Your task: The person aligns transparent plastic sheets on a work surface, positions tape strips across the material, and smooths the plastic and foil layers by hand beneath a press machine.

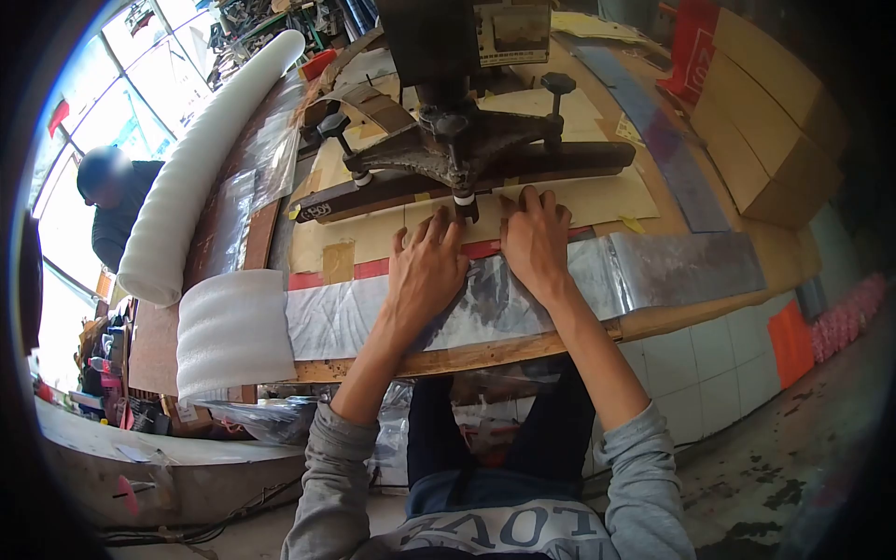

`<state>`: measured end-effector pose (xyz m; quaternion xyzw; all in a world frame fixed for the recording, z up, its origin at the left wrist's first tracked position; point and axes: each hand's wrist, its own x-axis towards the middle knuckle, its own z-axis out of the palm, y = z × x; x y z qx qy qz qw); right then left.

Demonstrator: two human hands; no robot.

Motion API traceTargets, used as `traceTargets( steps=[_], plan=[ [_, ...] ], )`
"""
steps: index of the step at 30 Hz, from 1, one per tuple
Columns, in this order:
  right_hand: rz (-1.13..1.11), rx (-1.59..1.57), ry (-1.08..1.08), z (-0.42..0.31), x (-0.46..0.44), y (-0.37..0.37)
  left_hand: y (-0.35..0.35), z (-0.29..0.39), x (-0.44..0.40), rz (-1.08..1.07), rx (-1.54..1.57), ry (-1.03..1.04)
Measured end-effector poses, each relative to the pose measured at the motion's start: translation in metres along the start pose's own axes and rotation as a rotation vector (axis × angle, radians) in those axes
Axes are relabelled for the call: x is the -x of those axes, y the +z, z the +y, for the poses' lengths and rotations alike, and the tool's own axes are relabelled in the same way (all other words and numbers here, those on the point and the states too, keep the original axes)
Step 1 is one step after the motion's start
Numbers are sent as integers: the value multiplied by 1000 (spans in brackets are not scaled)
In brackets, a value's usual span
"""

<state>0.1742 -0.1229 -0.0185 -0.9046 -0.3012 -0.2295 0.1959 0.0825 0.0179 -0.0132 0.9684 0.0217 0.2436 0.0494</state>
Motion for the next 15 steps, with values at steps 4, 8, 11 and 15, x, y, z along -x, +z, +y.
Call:
traceTargets(
  steps=[4,8,11,15],
  plan=[
    [-3,-9,3,-1,0,-1,0,-1,1,6,7,13],
    [-1,8,3,0,0,-1,-1,0,0,-1,5,10],
    [6,17,1,0,0,1,-2,0,-2,11,-2,15],
    [-2,41,0,1,0,2,-3,0,-2,14,-10,29]
  ],
)
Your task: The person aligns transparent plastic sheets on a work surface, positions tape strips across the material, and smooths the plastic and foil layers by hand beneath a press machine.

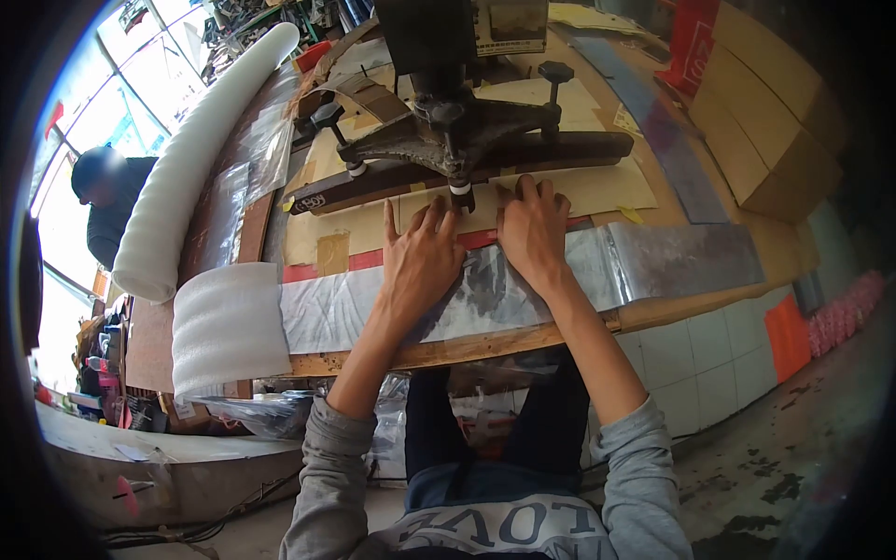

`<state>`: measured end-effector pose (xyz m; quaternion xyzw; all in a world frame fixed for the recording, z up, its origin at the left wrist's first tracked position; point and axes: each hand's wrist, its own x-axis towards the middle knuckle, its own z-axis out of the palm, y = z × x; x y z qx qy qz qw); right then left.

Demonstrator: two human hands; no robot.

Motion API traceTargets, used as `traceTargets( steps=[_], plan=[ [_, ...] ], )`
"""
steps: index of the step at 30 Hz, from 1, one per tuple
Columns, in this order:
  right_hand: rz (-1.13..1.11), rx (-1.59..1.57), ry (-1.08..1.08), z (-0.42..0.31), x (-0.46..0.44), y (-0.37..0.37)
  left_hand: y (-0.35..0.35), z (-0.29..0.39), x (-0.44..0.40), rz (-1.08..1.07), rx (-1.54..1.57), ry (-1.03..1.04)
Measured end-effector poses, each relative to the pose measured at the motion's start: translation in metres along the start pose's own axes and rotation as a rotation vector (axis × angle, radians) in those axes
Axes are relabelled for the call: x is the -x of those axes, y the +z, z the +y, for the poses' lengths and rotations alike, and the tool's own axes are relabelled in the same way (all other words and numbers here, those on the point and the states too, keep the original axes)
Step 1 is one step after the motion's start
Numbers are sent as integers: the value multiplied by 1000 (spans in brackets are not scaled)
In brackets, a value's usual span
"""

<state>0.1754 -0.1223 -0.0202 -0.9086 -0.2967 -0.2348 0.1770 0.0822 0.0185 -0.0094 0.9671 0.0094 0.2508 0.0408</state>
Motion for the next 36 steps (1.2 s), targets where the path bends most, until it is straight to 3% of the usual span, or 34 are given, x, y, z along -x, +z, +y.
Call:
traceTargets(
  steps=[36],
  plan=[
    [23,4,7,2,-3,5,5,-5,-4,-10,42,9]
  ],
)
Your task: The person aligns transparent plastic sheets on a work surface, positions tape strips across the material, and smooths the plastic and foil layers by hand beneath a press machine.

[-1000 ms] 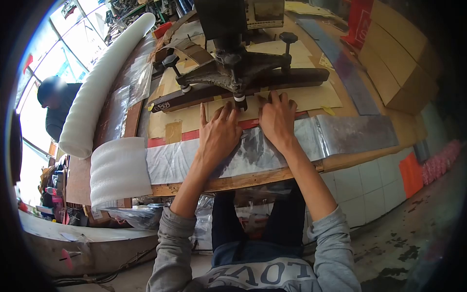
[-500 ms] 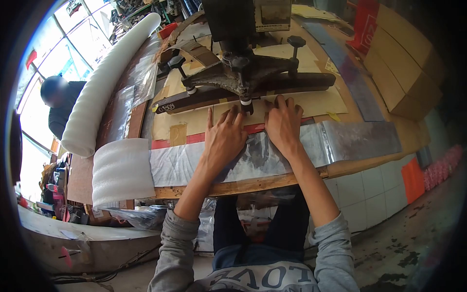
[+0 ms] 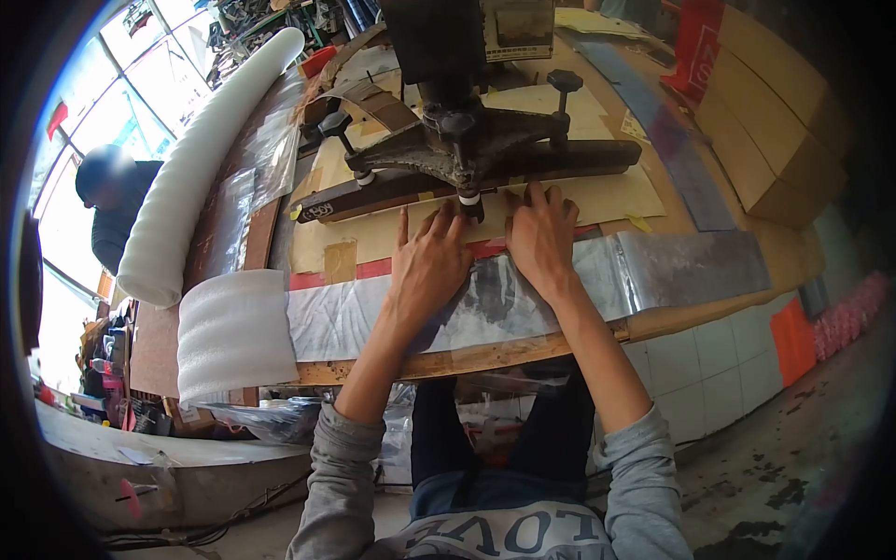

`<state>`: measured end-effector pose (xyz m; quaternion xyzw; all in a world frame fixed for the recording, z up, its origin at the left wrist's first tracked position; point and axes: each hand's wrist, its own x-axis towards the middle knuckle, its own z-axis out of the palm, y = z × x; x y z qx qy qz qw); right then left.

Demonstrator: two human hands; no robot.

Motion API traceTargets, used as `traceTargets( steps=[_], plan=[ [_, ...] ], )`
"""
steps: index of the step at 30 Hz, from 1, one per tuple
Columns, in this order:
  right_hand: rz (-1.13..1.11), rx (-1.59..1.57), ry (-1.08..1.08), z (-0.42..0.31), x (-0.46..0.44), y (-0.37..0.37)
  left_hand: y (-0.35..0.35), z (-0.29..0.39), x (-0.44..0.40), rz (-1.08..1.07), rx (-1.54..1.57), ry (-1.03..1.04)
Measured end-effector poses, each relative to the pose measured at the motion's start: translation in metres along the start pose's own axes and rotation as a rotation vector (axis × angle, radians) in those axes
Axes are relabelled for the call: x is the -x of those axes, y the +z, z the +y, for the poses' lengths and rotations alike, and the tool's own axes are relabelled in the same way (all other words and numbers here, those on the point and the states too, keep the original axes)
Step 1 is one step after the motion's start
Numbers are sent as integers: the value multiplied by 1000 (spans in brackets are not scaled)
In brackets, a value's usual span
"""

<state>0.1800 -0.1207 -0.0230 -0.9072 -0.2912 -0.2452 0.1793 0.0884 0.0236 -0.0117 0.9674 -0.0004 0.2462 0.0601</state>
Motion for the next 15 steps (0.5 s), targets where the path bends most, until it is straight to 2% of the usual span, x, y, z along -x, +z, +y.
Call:
traceTargets(
  steps=[15],
  plan=[
    [-11,0,18,-2,-2,-2,-1,-1,-1,-6,-16,-4]
  ],
)
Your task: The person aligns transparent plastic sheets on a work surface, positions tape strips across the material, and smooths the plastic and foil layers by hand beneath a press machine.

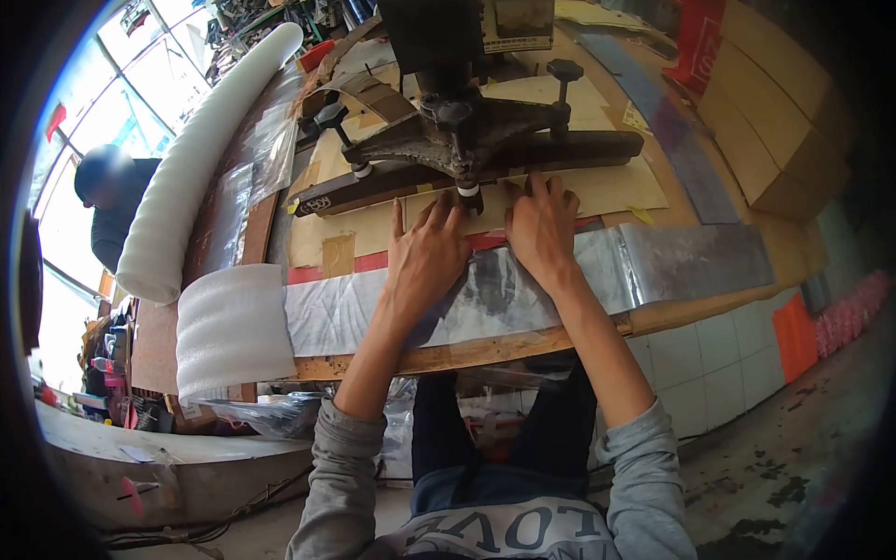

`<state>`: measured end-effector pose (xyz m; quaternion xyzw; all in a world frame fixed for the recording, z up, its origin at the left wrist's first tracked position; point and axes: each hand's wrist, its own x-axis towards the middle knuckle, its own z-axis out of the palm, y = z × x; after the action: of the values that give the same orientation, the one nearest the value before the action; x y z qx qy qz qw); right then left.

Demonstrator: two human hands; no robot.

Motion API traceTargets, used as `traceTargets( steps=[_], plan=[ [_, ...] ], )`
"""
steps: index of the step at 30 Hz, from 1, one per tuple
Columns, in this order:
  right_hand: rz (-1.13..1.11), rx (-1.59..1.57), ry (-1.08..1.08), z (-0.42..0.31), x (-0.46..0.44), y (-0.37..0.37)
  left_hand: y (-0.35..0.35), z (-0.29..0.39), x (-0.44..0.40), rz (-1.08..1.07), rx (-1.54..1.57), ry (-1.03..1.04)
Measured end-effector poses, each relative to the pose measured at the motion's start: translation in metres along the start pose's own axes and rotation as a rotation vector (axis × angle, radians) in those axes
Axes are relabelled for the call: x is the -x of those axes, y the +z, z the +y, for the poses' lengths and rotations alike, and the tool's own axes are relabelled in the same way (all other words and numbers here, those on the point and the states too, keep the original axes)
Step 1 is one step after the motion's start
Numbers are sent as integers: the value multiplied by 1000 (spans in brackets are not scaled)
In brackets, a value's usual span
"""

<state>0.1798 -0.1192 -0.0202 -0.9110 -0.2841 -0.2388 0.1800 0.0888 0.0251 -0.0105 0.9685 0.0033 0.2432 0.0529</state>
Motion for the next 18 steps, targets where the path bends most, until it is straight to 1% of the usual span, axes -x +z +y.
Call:
traceTargets(
  steps=[8,18],
  plan=[
    [-54,-42,31,1,-2,-1,1,0,0,9,-4,-4],
    [-31,-58,23,0,1,-4,3,0,-1,-5,-15,-8]
  ],
)
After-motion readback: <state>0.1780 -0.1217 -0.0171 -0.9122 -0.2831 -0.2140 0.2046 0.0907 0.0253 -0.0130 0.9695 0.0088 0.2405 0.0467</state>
